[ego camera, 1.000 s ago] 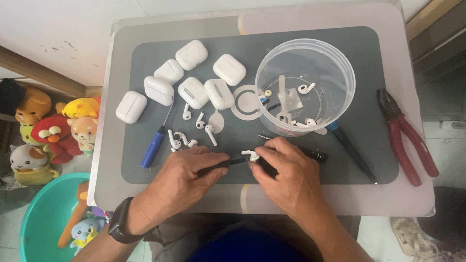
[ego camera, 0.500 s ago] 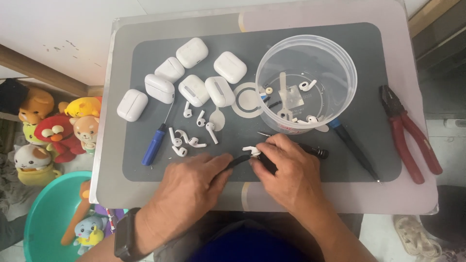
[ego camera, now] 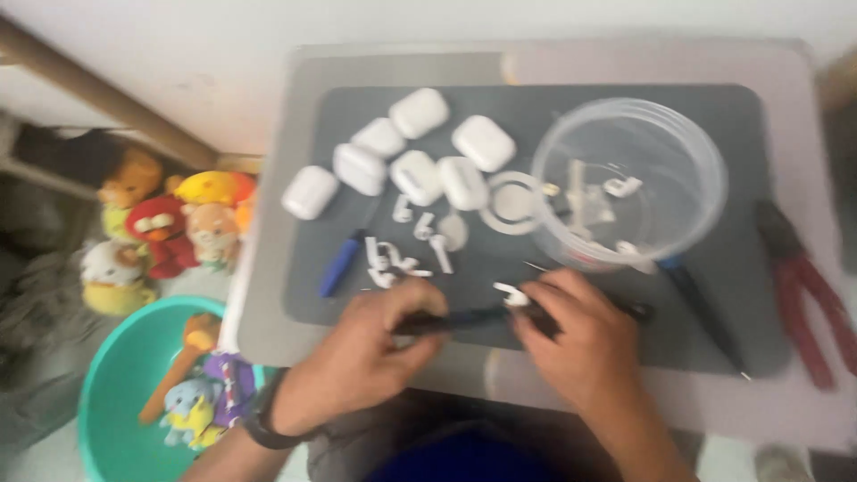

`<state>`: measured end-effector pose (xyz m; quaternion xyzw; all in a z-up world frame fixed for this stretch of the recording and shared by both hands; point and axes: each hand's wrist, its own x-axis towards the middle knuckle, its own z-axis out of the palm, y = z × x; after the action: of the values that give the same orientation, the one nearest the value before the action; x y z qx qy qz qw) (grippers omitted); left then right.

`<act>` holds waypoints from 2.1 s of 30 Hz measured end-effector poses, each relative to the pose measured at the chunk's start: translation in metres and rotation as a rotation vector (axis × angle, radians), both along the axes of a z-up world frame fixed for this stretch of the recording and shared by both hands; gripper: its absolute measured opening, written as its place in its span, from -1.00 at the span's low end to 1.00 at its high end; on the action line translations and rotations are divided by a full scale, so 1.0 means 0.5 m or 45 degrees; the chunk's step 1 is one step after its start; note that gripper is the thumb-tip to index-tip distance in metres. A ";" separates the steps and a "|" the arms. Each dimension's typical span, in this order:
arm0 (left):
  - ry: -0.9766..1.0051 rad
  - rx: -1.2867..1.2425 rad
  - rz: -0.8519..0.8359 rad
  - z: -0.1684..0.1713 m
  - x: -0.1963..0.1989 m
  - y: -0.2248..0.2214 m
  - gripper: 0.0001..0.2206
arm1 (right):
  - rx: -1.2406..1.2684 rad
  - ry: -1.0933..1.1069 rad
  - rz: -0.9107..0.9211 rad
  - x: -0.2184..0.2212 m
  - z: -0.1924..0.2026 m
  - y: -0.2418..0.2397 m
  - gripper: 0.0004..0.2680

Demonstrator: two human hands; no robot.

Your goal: Repairing and inspecting wireless earbuds using a variety of precision hand tools on a workbench.

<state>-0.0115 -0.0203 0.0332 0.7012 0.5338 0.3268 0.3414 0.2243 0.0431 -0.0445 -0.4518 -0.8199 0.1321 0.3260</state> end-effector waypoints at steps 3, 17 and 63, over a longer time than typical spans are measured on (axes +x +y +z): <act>-0.215 0.104 0.179 0.002 0.009 -0.013 -0.89 | -0.011 -0.038 -0.067 -0.006 0.007 -0.007 -0.89; -0.424 0.008 0.305 0.020 0.031 -0.013 -0.81 | 0.112 -0.118 -0.041 -0.011 0.006 -0.009 -0.86; 0.104 0.545 -0.007 -0.014 0.102 0.036 -0.83 | 0.201 0.014 0.131 0.005 0.008 0.001 -0.86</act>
<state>0.0394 -0.0021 0.0263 0.7718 0.4636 0.4031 0.1638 0.2267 0.0437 -0.0404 -0.3812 -0.8481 0.0860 0.3578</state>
